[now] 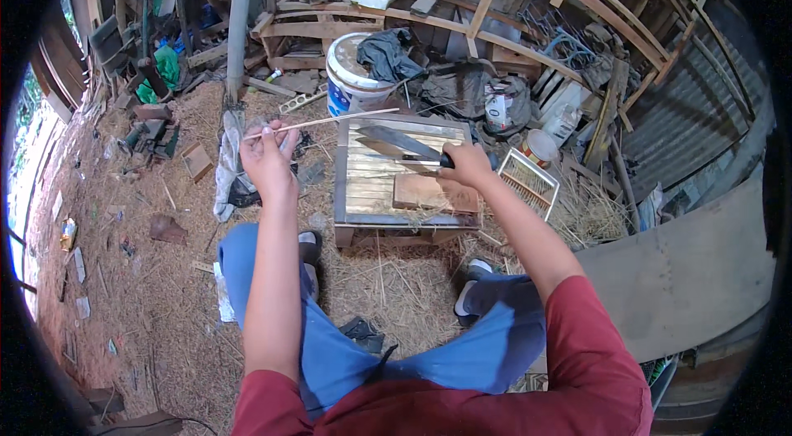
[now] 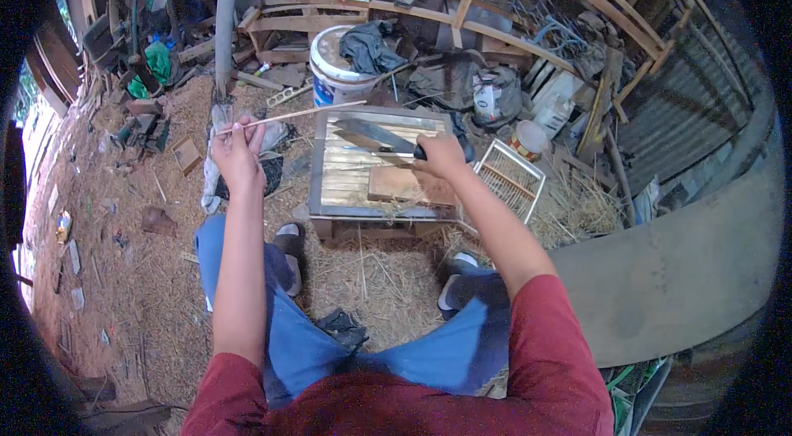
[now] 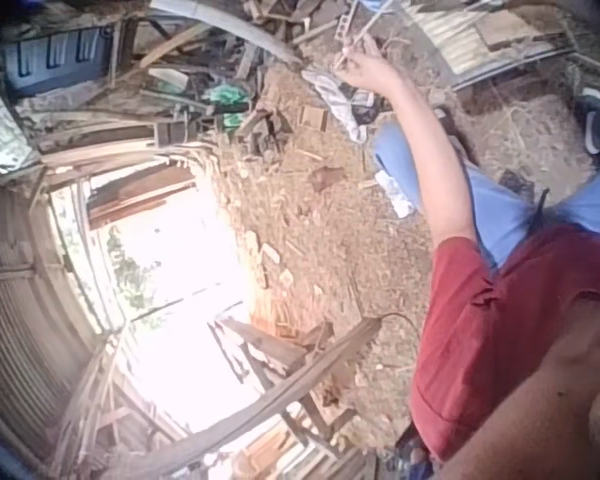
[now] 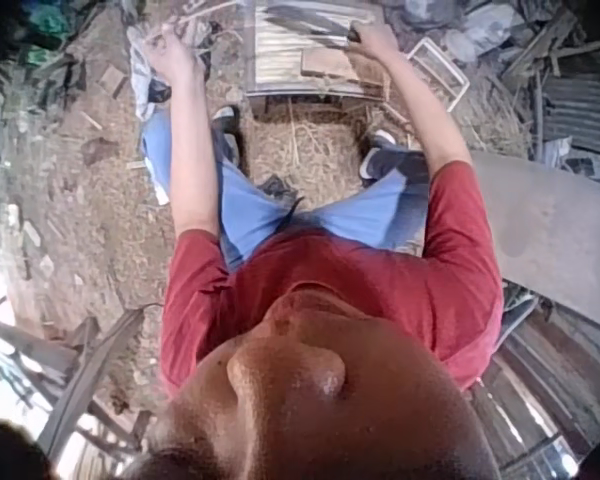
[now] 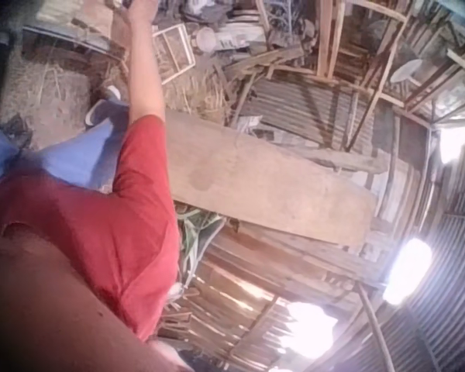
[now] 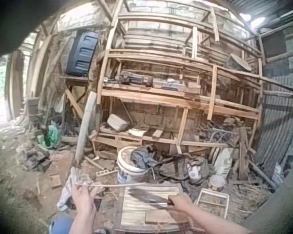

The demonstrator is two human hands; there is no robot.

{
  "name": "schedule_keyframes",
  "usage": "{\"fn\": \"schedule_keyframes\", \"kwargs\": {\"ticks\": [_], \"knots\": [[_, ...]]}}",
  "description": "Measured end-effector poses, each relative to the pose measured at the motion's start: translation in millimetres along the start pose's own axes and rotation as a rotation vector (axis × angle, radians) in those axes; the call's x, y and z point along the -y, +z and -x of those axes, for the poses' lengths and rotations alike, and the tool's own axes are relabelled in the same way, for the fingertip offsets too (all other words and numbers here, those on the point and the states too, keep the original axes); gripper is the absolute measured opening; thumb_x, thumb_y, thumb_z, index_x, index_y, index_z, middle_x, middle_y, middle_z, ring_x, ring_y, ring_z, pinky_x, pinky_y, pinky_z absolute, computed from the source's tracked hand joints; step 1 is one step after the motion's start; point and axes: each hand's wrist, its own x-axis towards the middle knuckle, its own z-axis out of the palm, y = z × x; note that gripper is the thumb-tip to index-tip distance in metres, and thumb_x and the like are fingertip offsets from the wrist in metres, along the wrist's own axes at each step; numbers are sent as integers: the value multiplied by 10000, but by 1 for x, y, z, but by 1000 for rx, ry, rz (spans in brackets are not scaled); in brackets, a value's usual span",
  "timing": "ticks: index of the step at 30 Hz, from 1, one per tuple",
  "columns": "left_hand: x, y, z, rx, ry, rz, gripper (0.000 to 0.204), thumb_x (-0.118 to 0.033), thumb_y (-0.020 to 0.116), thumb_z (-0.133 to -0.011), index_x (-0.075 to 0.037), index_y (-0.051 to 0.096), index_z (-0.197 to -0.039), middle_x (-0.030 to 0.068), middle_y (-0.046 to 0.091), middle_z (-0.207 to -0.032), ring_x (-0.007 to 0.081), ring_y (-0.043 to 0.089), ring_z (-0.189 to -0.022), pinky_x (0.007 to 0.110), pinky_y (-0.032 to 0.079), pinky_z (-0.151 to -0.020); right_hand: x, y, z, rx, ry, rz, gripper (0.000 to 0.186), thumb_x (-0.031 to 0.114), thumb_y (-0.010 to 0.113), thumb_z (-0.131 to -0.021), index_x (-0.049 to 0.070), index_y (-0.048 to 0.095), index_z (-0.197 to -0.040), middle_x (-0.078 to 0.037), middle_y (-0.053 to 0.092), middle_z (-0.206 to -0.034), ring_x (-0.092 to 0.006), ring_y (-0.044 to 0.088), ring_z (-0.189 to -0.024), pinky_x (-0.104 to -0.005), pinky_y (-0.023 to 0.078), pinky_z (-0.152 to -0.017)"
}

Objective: The person whittles a thin wooden stick with a small knife and then carves a flat piece of wood resting on a block.

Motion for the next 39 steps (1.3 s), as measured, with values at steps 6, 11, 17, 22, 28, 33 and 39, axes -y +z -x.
{"fn": "schedule_keyframes", "kwargs": {"ticks": [6,11,17,22,28,33,39], "knots": [[11,3,0,-43,-109,39,132,-22,539,-1064,-4,433,-1141,208,635,-1141,295,710,-988,489,646,-936,-25,42,-53,-183,-17,10,433,344,829,-779,183,729,-1168,-128,752,-1012,-348,697,-1043,-487,516,-867],[23,6,-2,16,-165,-10,172,-52,585,-1057,-13,449,-1155,193,649,-1144,259,718,-966,448,653,-917,-29,57,-71,-219,88,-95,381,243,830,-774,121,720,-1118,-174,724,-952,-388,692,-970,-494,537,-862],[31,21,-2,9,-161,-5,188,-61,603,-1053,5,461,-1156,189,646,-1132,260,719,-975,449,652,-926,-9,72,-67,-359,-147,-240,134,148,726,-853,64,678,-947,-159,686,-993,-396,656,-992,-501,521,-879],[33,24,0,14,-135,-23,186,-64,605,-1053,18,464,-1141,194,638,-1133,260,718,-990,456,654,-933,3,91,-64,-224,-248,-353,138,154,732,-854,66,695,-954,-157,667,-970,-390,656,-990,-495,533,-884],[12,29,16,-46,-262,70,176,-78,610,-1054,17,480,-1125,179,637,-1140,239,712,-965,428,650,-951,2,90,-66,-156,-251,-349,221,144,749,-836,63,695,-1035,-159,651,-999,-391,652,-981,-486,538,-867],[-12,16,57,-111,-185,104,171,-86,625,-1049,10,487,-1084,138,625,-1074,229,708,-937,411,648,-953,6,86,-59,-301,-190,-352,180,101,711,-833,27,677,-994,-219,660,-1030,-437,643,-1028,-515,517,-911],[-34,-12,100,-128,-295,114,156,-63,643,-1036,3,508,-996,104,598,-996,192,690,-889,384,647,-959,35,75,-30,-338,143,-835,221,151,609,-973,-12,612,-1122,-190,660,-953,-370,642,-908,-458,509,-835]]}}
